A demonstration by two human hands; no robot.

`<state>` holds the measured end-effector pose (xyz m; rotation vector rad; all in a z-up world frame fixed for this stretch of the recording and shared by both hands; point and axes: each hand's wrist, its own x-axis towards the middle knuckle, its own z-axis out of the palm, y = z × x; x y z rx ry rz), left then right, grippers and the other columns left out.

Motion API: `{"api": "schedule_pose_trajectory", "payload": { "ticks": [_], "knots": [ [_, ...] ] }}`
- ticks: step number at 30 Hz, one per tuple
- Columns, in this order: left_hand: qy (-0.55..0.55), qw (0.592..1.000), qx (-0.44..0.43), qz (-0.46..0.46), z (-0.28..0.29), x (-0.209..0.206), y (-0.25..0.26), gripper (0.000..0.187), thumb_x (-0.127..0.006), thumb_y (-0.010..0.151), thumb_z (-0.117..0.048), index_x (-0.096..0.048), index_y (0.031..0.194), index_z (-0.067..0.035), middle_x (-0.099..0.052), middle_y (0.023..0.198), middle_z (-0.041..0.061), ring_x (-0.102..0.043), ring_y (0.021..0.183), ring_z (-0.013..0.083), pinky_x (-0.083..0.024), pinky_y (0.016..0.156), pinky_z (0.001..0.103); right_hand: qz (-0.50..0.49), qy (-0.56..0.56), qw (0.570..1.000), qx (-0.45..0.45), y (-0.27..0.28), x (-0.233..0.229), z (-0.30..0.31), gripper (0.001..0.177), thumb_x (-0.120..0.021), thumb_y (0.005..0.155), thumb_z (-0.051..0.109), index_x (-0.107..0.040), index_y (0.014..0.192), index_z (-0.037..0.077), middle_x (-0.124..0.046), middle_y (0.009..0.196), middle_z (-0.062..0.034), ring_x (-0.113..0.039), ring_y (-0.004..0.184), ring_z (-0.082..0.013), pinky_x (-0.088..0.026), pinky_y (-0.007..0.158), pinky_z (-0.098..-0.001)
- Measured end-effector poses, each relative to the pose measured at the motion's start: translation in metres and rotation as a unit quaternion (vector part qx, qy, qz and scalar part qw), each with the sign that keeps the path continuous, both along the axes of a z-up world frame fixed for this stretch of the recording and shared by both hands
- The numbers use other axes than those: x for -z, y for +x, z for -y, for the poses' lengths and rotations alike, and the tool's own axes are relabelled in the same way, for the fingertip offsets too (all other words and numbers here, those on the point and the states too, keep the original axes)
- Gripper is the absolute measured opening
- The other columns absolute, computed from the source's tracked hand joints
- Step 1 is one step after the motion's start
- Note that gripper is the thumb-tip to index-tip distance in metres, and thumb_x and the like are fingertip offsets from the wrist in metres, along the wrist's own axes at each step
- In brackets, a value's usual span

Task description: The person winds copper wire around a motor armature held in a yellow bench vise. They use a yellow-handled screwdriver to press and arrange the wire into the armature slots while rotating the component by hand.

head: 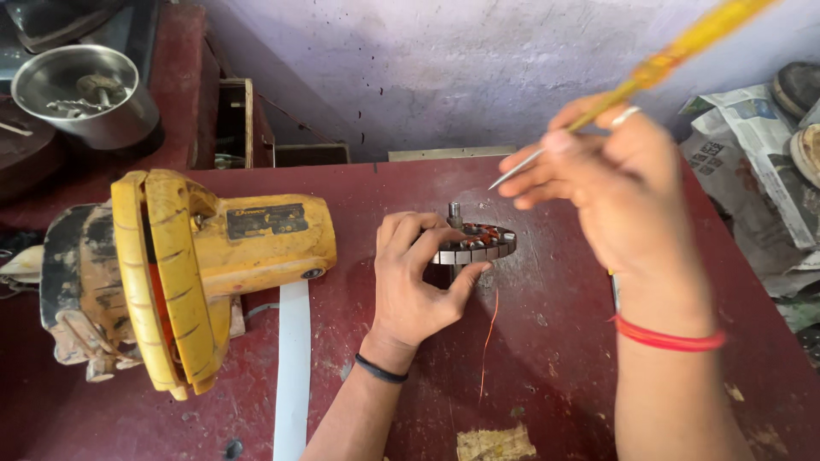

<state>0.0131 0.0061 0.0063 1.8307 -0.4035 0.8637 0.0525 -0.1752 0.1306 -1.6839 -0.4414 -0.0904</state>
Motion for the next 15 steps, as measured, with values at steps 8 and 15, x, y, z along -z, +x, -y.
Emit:
{"api": "schedule_pose_trajectory", "payload": {
  "ticks": [8, 15],
  "knots": [
    [-0.02, 1.0, -0.004, -0.001, -0.001, 0.006, 0.002, 0.028, -0.087, 0.071, -0.025, -0.075, 0.093, -0.012, -0.065, 0.099, 0.002, -0.058, 0.101, 0.0253, -0.047, 0.091, 0.038, 0.069, -0.147, 0.987, 0.001, -0.005, 0.017, -0.021, 0.009, -0.058, 0.104, 0.002, -0.053, 0.108, -0.004, -0.073, 0.084, -0.014, -0.076, 0.079, -0.0164, -0.064, 0.068, -0.0284],
    [-0.02, 1.0, -0.012, -0.018, 0.006, 0.009, 0.002, 0.028, -0.088, 0.071, -0.022, -0.075, 0.094, -0.011, -0.065, 0.1, 0.003, -0.058, 0.101, 0.0256, -0.046, 0.091, 0.039, 0.035, -0.25, 0.967, 0.035, -0.004, 0.022, -0.022, 0.015, -0.068, 0.095, 0.003, -0.055, 0.098, -0.005, -0.075, 0.076, -0.0118, -0.079, 0.075, -0.0159, -0.064, 0.061, -0.0278]
  ]
}}
